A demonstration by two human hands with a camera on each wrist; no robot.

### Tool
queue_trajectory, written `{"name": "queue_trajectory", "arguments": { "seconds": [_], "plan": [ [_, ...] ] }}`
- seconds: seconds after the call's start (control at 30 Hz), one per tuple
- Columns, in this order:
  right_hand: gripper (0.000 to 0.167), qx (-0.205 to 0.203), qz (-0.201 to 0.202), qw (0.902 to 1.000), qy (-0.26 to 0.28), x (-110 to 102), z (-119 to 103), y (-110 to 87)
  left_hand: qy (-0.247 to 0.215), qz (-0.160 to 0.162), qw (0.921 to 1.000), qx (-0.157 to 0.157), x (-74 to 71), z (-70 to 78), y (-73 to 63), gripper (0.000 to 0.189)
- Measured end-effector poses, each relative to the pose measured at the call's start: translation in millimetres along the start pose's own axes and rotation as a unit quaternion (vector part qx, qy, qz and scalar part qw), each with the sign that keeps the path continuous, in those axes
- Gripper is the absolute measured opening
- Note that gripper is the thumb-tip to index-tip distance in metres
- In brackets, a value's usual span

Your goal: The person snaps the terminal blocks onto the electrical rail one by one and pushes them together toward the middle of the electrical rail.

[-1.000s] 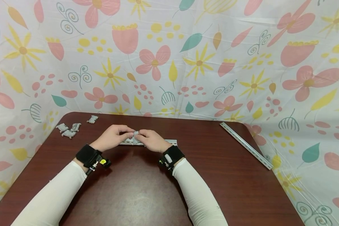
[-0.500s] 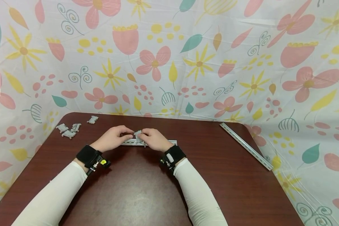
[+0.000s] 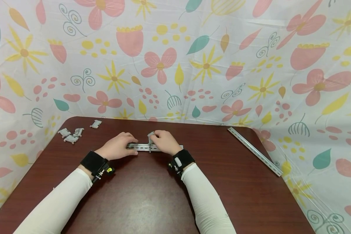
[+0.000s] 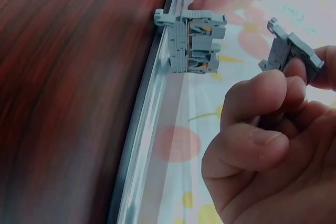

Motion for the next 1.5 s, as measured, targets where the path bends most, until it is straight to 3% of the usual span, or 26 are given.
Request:
{"name": "queue_trajectory", "arguments": {
  "seconds": [0.17, 0.33, 0.67, 0.9, 1.2, 1.5],
  "plan": [
    [0.039, 0.022, 0.013, 0.9996, 0.009, -3.6, 6.8, 0.9, 0.030, -0.006, 0.9995, -0.002, 4.3, -2.0, -0.4, 0.047],
    [0.043, 0.044, 0.018, 0.9988, -0.010, -5.1, 13.8, -0.1, 0.048, 0.008, 0.9987, 0.014, 3.6, 0.5, 0.1, 0.036],
    [0.044, 0.094, -0.009, 0.9951, -0.028, 1.7, 32.7, 1.8, 0.070, 0.026, 0.9965, 0.039, 3.3, 6.1, 1.0, 0.019],
    [0.043, 0.100, -0.024, 0.9919, -0.075, 6.9, 37.6, 4.3, 0.079, 0.031, 0.9956, 0.039, 4.1, 4.1, 1.7, 0.018],
    [0.044, 0.103, -0.029, 0.9889, -0.103, 7.8, 32.3, 7.1, 0.079, 0.045, 0.9950, 0.039, 2.6, 3.4, 2.6, 0.016],
    [0.048, 0.127, -0.024, 0.9837, -0.125, 7.3, 29.5, 7.9, 0.077, 0.039, 0.9959, 0.028, 3.1, 3.9, 2.2, 0.020]
  ]
}}
Point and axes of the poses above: each hand's wrist, its own y-axis towards the middle knuckle, its own x-axis out of the palm, z = x × y, the point moved 10 cm from there along y, towards the middle knuckle, and after that the axes turned 3 degrees about x, right-handed, at the moved point
